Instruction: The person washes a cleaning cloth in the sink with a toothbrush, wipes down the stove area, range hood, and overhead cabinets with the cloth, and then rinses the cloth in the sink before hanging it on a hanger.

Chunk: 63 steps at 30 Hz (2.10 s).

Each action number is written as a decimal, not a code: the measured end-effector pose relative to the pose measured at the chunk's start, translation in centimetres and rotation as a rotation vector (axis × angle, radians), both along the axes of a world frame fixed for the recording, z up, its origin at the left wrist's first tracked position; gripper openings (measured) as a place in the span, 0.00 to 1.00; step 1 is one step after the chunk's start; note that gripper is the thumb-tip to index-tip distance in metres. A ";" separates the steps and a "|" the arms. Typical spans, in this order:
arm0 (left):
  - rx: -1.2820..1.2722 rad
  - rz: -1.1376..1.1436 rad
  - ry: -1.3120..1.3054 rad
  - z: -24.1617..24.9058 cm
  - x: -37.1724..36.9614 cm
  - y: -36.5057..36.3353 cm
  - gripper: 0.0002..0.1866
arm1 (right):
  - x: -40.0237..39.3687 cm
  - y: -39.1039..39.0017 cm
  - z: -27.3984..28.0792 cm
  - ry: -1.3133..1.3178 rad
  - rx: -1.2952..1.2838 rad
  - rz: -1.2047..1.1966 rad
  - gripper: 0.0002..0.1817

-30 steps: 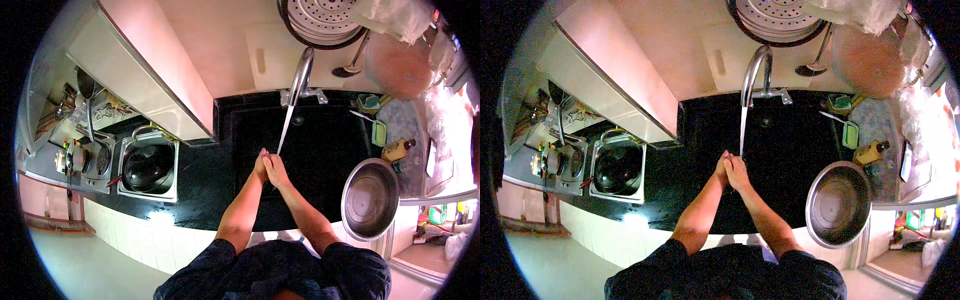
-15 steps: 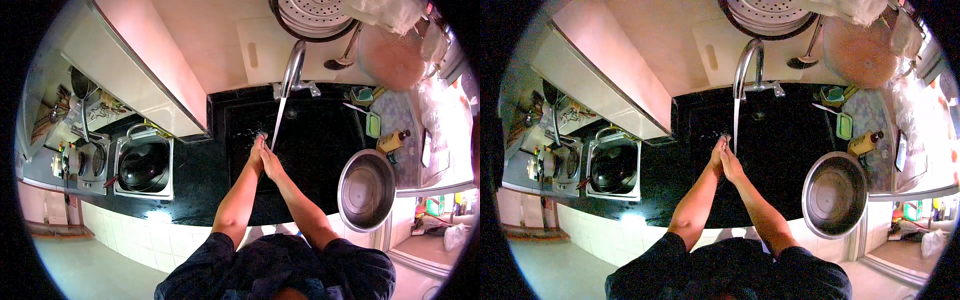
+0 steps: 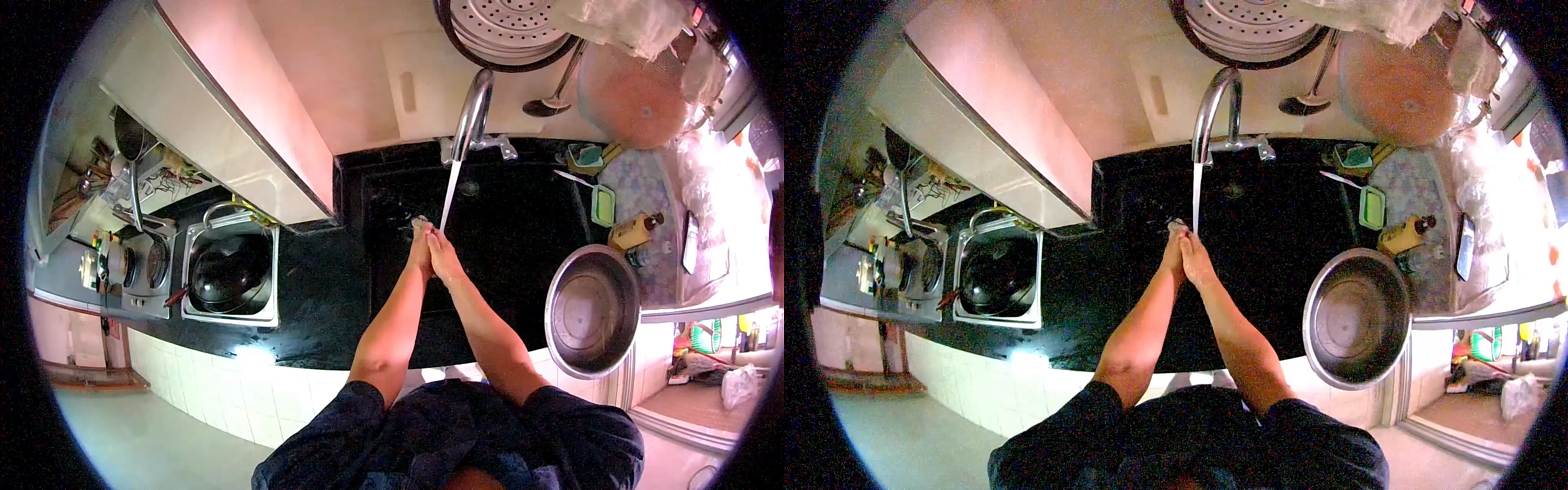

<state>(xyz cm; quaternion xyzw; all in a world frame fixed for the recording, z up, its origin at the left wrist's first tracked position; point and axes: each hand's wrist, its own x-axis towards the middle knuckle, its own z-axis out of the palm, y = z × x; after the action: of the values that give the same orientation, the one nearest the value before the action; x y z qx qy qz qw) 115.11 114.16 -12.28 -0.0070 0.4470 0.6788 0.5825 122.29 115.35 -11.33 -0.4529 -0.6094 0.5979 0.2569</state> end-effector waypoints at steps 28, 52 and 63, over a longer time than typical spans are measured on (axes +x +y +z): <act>-0.111 -0.054 0.118 5.8 3.0 -1.4 0.23 | -0.9 5.5 -1.0 -0.473 -0.035 -0.029 0.22; 0.192 0.076 0.161 0.9 2.3 -0.4 0.20 | -1.0 4.7 2.6 -0.167 0.087 -0.220 0.11; 0.080 -0.061 0.286 4.4 3.2 1.6 0.13 | 1.9 10.1 5.8 -0.593 0.197 0.212 0.35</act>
<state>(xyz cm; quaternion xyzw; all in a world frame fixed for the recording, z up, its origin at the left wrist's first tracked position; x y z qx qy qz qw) 118.35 115.77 -7.92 0.1264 0.4983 0.6722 0.5328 124.16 125.46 -5.55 -0.5143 -0.7563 0.4017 0.0472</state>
